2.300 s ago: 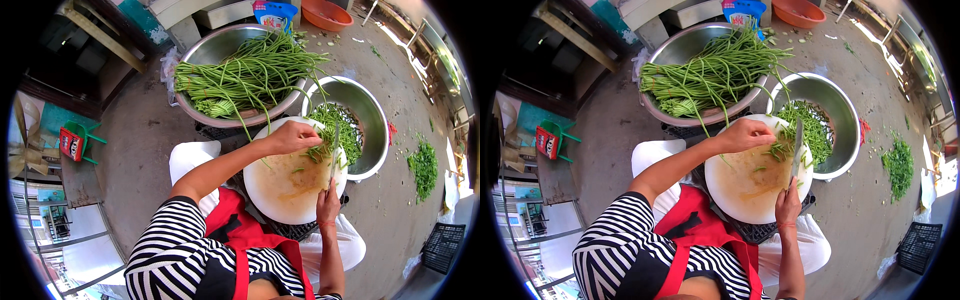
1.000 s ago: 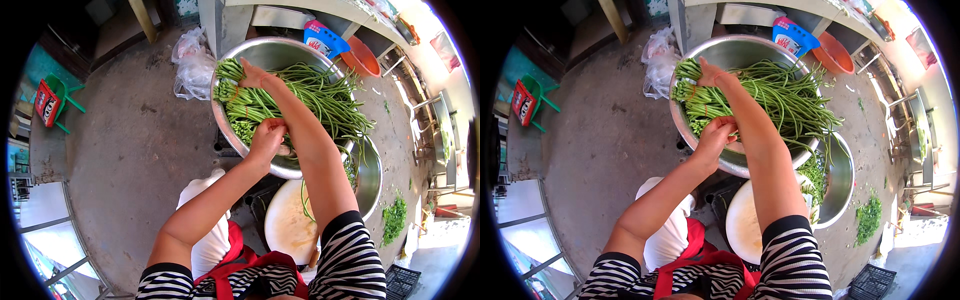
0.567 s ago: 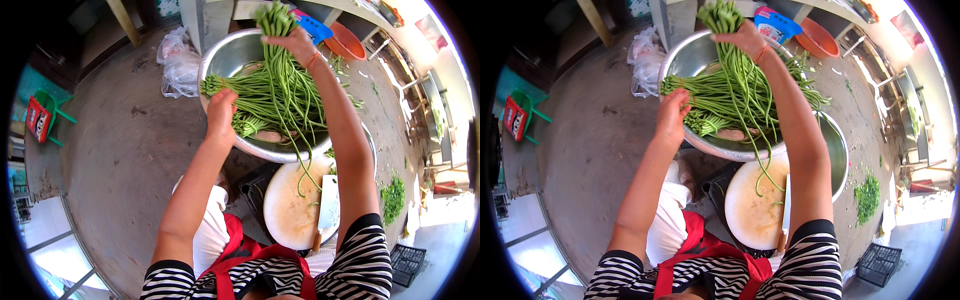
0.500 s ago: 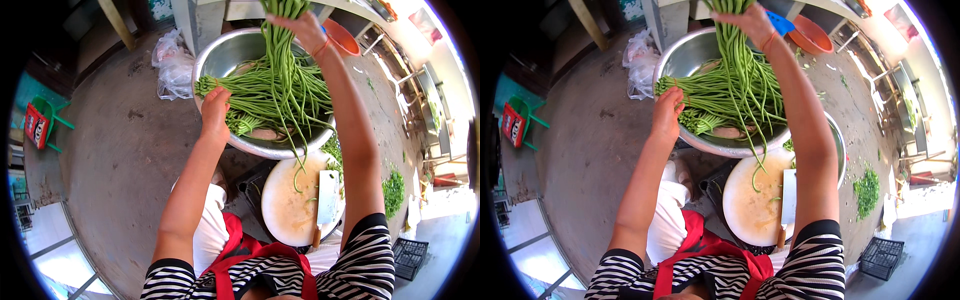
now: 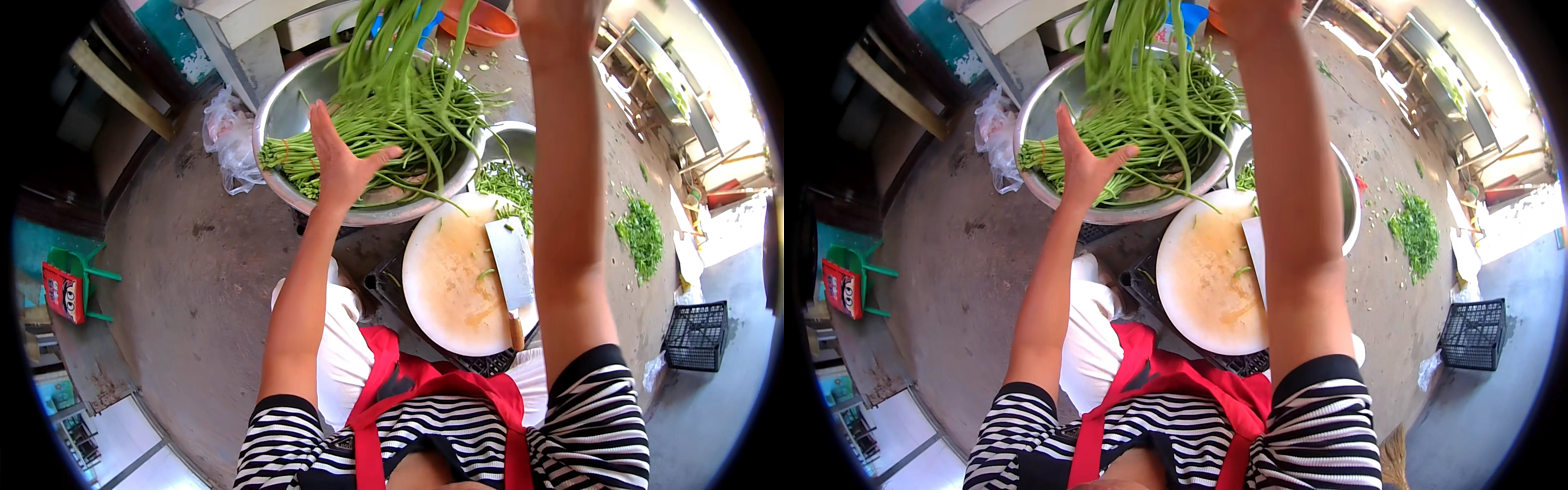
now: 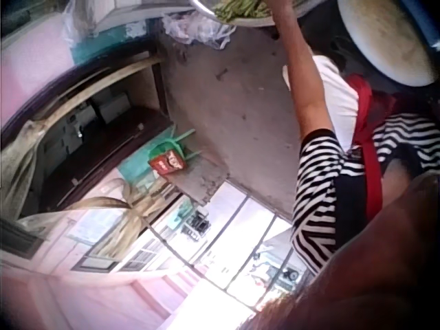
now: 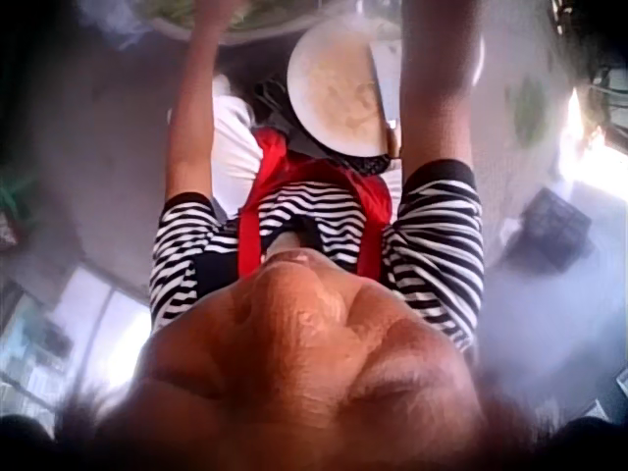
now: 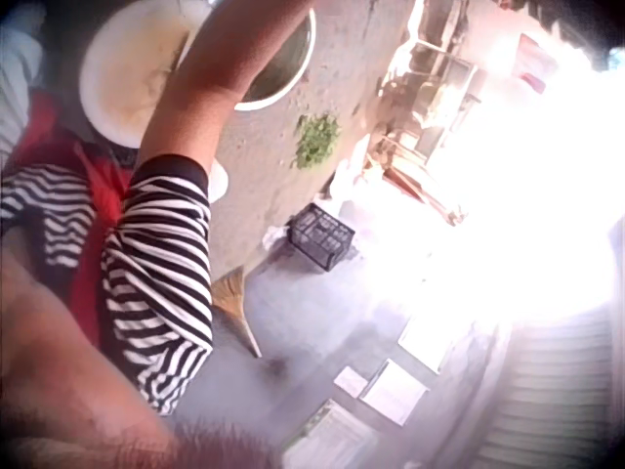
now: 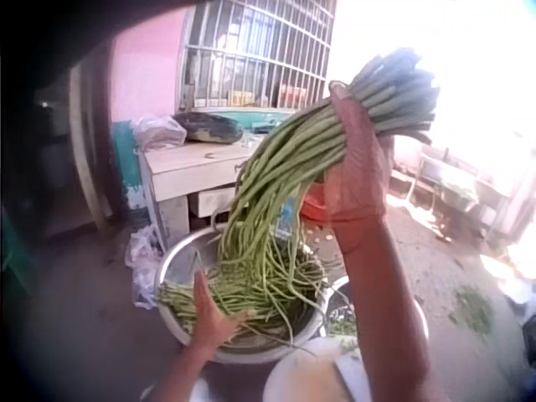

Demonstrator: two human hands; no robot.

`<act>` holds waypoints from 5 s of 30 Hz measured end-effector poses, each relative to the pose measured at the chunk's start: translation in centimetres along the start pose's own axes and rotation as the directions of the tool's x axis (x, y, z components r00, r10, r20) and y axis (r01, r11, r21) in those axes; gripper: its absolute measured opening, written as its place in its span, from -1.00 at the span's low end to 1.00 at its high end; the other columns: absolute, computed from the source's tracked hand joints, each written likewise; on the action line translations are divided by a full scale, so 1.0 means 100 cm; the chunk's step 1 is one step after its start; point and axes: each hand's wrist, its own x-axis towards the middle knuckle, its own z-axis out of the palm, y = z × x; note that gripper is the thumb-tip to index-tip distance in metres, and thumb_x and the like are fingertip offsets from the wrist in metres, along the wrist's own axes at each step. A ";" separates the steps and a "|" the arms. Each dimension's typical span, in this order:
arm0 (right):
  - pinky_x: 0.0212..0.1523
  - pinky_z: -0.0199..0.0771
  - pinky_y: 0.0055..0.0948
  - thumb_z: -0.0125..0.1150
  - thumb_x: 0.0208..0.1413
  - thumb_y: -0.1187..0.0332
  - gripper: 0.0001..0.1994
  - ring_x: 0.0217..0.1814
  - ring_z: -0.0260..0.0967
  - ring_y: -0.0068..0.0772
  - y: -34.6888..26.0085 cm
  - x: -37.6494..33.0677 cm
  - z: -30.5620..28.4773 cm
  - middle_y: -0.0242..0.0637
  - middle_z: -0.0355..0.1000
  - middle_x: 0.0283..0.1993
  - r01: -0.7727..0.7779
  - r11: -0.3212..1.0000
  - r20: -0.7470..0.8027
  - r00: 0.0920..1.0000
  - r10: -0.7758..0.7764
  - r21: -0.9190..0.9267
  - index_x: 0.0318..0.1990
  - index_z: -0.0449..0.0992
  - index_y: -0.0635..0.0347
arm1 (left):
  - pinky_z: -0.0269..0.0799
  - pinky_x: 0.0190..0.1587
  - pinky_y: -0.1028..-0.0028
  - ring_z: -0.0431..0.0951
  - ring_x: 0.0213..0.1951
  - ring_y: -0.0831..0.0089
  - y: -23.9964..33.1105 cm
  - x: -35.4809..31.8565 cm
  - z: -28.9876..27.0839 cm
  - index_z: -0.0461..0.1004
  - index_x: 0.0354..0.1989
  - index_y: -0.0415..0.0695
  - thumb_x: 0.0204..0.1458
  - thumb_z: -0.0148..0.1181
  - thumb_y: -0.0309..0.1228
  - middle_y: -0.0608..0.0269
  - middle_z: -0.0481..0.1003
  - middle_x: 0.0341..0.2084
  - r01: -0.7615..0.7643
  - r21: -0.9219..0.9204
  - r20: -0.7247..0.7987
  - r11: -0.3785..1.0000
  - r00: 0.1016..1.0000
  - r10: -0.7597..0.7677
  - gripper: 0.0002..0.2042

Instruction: The person sits on the floor and uses a large cleaver to chop long beans on a white cutting board, transferring the chopped pieces into a metal bowl.

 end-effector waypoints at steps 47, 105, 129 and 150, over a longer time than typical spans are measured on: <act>-0.23 0.56 -0.16 0.44 -0.12 0.25 -0.33 -0.11 0.40 -0.07 -0.268 -0.488 -0.253 -0.18 0.22 -0.01 -0.334 -0.633 -0.666 0.628 0.404 -0.699 0.20 0.31 0.06 | 0.43 -0.17 0.22 0.53 -0.25 0.16 0.143 -0.115 0.107 0.39 -0.02 -0.06 -0.29 0.45 -0.47 0.19 0.51 -0.25 -0.701 -0.437 0.479 0.564 0.349 0.806 -0.44; -0.43 0.41 0.12 0.06 0.15 0.47 -0.85 -0.46 0.44 0.29 -0.274 -0.357 -0.262 0.15 0.42 -0.56 -0.270 -0.393 -0.470 0.624 0.624 -0.879 -0.22 0.23 0.29 | 0.41 0.02 0.21 0.44 -0.05 0.07 0.139 -0.167 0.251 0.35 -0.10 -0.31 -0.22 0.50 -0.07 0.01 0.46 -0.20 -0.533 0.078 0.809 0.843 0.528 0.259 -0.34; -0.36 0.46 0.07 0.04 0.13 0.49 -0.84 -0.42 0.46 0.26 -0.223 -0.416 -0.279 0.14 0.48 -0.47 -0.420 -0.327 -0.532 0.681 0.504 -0.847 -0.16 0.27 0.27 | 0.36 0.06 0.17 0.40 -0.02 0.00 0.130 -0.170 0.243 0.33 0.04 -0.39 -0.23 0.49 -0.08 -0.10 0.41 -0.12 -0.517 0.007 0.864 0.856 0.435 0.255 -0.24; -0.18 0.51 -0.32 0.21 0.01 0.43 -0.60 -0.04 0.43 -0.21 -0.256 -0.491 -0.266 -0.12 0.32 0.23 -0.053 -0.552 -0.399 0.748 0.530 -0.832 0.08 0.49 0.12 | 0.62 -0.04 0.35 0.61 -0.15 0.23 0.168 -0.142 0.224 0.34 0.04 -0.34 0.18 0.22 -0.34 0.00 0.51 -0.11 0.806 -0.375 0.814 0.458 0.522 -0.253 -0.62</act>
